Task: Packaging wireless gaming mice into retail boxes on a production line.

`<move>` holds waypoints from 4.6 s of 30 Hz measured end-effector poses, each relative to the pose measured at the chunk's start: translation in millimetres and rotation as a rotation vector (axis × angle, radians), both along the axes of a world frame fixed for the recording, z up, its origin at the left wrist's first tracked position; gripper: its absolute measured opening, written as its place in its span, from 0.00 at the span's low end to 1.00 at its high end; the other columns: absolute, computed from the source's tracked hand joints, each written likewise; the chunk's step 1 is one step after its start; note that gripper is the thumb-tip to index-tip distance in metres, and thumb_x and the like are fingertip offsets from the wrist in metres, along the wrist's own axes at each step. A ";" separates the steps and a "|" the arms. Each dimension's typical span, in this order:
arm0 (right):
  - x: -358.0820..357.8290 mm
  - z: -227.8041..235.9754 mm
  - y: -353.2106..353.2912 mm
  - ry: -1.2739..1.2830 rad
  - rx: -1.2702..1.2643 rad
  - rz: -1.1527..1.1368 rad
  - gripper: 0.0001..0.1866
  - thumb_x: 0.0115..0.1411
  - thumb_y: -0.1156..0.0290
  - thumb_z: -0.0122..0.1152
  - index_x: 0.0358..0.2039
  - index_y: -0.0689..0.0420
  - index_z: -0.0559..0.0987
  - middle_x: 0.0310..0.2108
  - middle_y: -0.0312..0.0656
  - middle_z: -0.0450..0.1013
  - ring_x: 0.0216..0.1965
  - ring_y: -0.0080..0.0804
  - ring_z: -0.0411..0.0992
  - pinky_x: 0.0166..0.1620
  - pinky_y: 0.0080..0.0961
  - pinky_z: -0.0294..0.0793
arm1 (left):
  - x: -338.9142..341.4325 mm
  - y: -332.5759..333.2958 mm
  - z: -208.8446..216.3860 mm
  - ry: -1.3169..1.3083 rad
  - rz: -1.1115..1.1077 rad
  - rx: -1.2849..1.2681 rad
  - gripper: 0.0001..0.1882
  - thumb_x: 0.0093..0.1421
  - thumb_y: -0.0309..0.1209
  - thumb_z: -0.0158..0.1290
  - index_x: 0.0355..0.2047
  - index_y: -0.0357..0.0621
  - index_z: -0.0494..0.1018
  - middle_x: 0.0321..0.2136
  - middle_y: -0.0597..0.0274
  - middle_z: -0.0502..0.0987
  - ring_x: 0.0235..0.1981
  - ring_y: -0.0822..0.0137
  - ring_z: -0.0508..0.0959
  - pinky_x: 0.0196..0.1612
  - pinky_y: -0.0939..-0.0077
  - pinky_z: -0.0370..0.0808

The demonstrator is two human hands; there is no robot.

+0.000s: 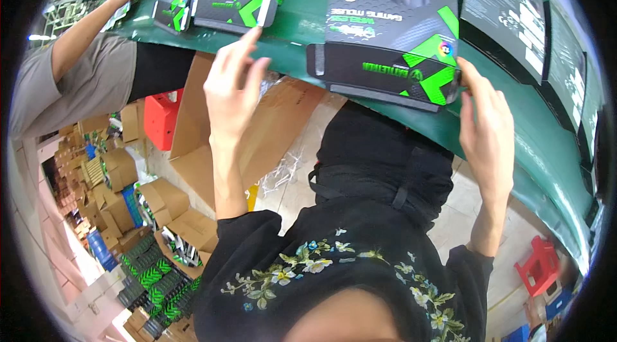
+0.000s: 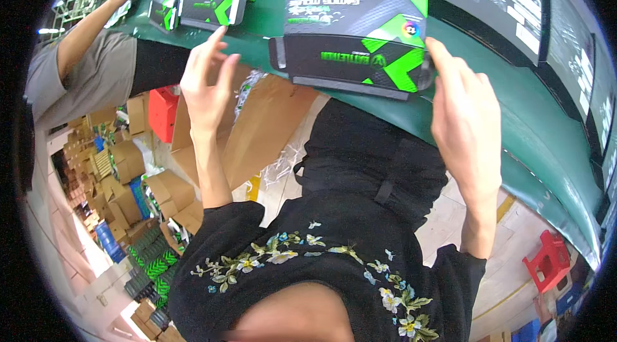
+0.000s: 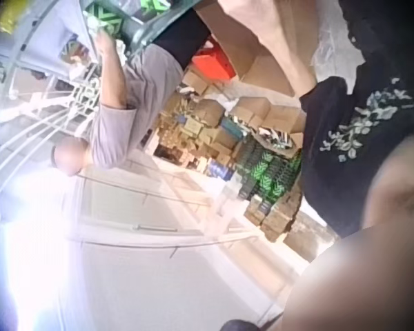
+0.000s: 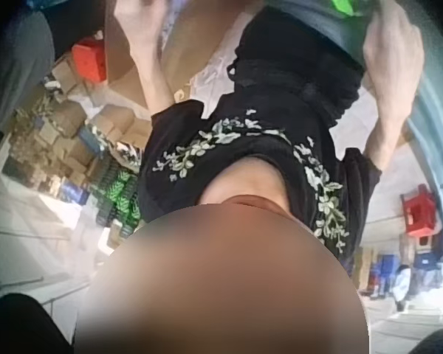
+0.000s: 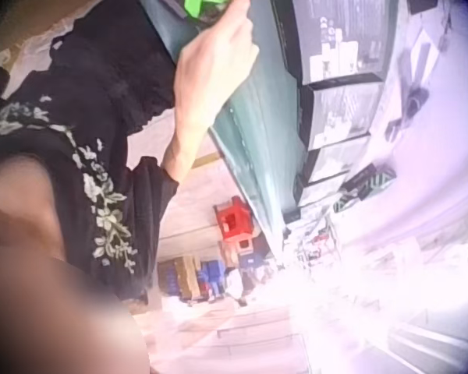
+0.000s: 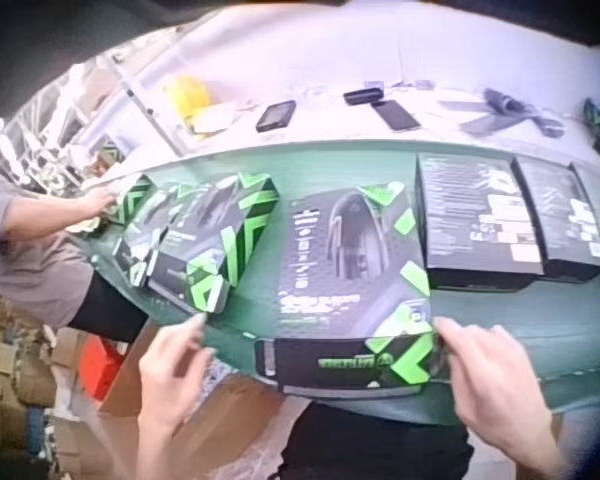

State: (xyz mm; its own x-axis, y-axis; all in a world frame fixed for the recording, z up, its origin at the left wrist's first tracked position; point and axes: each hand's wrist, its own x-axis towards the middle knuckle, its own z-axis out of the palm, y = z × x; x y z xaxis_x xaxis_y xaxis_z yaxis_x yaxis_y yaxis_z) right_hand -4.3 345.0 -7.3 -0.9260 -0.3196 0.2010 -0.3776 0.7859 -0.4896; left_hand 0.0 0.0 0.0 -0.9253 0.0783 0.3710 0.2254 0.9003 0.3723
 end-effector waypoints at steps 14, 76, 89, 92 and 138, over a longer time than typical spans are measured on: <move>-31.7 41.0 28.0 -0.299 -0.463 0.292 0.18 0.50 0.80 0.61 0.44 0.62 0.79 0.30 0.47 0.76 0.29 0.35 0.73 0.36 0.28 0.71 | -52.8 32.8 29.4 -0.022 -0.673 0.116 0.21 0.41 0.25 0.62 0.40 0.50 0.82 0.23 0.69 0.69 0.24 0.71 0.69 0.31 0.80 0.66; -68.4 42.4 -33.9 0.016 -1.092 0.312 0.27 0.52 0.70 0.53 0.52 0.70 0.73 0.57 0.55 0.64 0.61 0.43 0.60 0.63 0.37 0.55 | -53.9 63.1 22.6 0.204 -0.503 1.053 0.27 0.50 0.34 0.46 0.52 0.38 0.65 0.55 0.25 0.62 0.55 0.46 0.68 0.59 0.54 0.63; -86.3 34.6 -58.6 0.167 -0.889 0.093 0.39 0.54 0.74 0.66 0.64 0.63 0.59 0.57 0.45 0.65 0.59 0.33 0.61 0.63 0.30 0.55 | -84.5 92.3 20.9 0.456 -0.378 0.850 0.21 0.47 0.25 0.63 0.43 0.38 0.72 0.46 0.49 0.70 0.52 0.56 0.69 0.56 0.63 0.64; -87.4 35.7 -64.7 0.179 -0.961 0.037 0.38 0.57 0.71 0.65 0.64 0.64 0.57 0.55 0.46 0.67 0.57 0.32 0.63 0.63 0.30 0.56 | -87.2 102.9 28.7 0.430 -0.313 0.940 0.22 0.51 0.23 0.61 0.46 0.38 0.71 0.46 0.50 0.70 0.52 0.60 0.69 0.56 0.66 0.65; -90.3 11.7 -104.2 -0.401 -0.482 0.251 0.03 0.54 0.81 0.58 0.29 0.66 0.72 0.23 0.45 0.74 0.24 0.29 0.73 0.33 0.25 0.74 | -52.4 -68.3 18.2 -0.459 -0.028 0.414 0.06 0.56 0.22 0.58 0.33 0.35 0.73 0.29 0.66 0.76 0.31 0.77 0.76 0.37 0.82 0.71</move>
